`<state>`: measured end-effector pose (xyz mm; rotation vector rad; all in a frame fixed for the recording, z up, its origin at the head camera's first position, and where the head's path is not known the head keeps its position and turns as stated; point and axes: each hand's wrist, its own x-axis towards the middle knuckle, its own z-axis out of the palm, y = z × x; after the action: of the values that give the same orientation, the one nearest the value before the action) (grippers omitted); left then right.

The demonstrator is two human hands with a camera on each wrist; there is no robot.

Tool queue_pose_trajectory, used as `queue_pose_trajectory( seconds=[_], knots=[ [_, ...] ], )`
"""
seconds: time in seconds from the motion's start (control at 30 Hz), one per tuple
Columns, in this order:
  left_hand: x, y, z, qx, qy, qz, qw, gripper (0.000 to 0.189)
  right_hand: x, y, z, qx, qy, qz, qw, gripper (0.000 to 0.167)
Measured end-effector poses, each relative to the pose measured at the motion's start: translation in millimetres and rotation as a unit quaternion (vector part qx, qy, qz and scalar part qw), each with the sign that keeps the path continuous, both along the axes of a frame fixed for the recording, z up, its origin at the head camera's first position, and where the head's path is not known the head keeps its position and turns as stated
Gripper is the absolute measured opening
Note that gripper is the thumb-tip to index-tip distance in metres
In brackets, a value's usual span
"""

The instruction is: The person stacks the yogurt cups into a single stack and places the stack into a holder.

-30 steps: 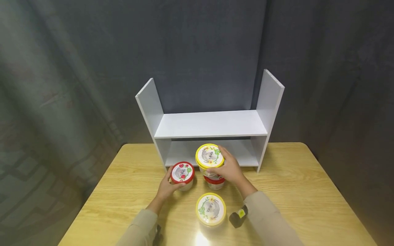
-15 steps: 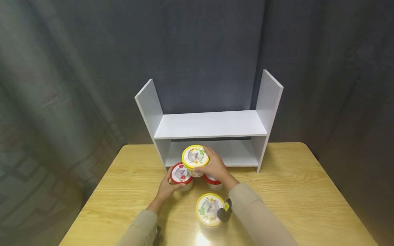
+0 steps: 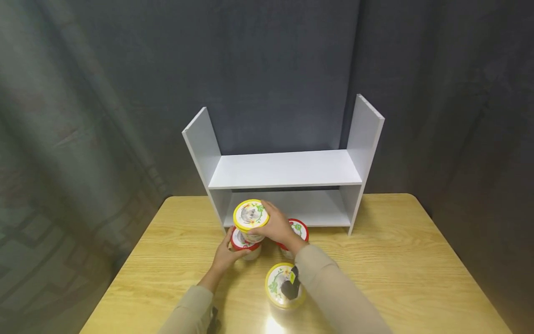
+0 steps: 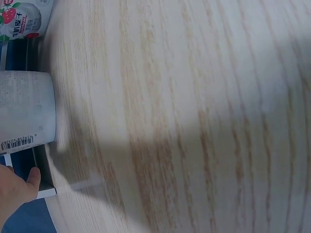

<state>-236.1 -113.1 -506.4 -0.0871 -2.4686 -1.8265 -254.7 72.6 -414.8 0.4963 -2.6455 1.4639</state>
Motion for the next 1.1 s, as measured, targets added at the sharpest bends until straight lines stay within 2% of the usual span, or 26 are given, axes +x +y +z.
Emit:
queue_pose_trajectory(
  seconds=[0.1, 0.2, 0.37, 0.43, 0.53, 0.6, 0.73, 0.83, 0.97, 1.1],
  knots=[
    [7.7, 2.3, 14.6, 0.006, 0.008, -0.005, 0.9999, 0.094, -1.7, -5.0, 0.4, 0.011, 0.001, 0.001, 0.9999, 0.098],
    [14.2, 4.4, 27.7, 0.009, 0.002, -0.006, 0.9999, 0.092, -3.1, -9.3, 0.3, 0.019, 0.002, 0.003, 0.9998, 0.097],
    [3.8, 0.3, 5.9, 0.004, 0.008, -0.006, 0.9999, 0.094, -4.5, -15.2, -2.5, 0.024, 0.003, 0.011, 0.9997, 0.098],
    [0.8, -1.5, -3.5, 0.003, 0.023, -0.007, 0.9997, 0.093, -4.9, -17.1, -4.0, 0.028, 0.003, 0.012, 0.9995, 0.098],
    [1.4, -2.3, -8.2, 0.000, 0.059, -0.010, 0.9982, 0.089, -4.5, -19.5, -5.6, 0.025, 0.001, 0.015, 0.9996, 0.098],
    [2.0, -2.5, -8.9, -0.001, 0.067, -0.011, 0.9977, 0.087, -3.6, -20.7, -6.2, 0.022, -0.004, 0.017, 0.9996, 0.097],
    [3.4, -1.5, -5.9, -0.005, 0.034, -0.010, 0.9993, 0.087, -1.5, -21.5, -7.7, 0.023, -0.008, 0.020, 0.9995, 0.097],
    [8.4, 1.3, 5.9, 0.003, 0.012, -0.008, 0.9999, 0.087, -0.8, -21.2, -8.2, 0.029, -0.013, 0.018, 0.9993, 0.097],
    [13.2, 3.3, 19.5, 0.015, 0.008, -0.012, 0.9998, 0.087, 0.0, -21.4, -6.8, 0.021, -0.016, 0.023, 0.9994, 0.096],
    [5.5, -1.1, 6.4, 0.003, 0.007, -0.019, 0.9998, 0.088, -0.1, -22.3, -5.0, 0.009, -0.012, 0.032, 0.9994, 0.095]
  ],
)
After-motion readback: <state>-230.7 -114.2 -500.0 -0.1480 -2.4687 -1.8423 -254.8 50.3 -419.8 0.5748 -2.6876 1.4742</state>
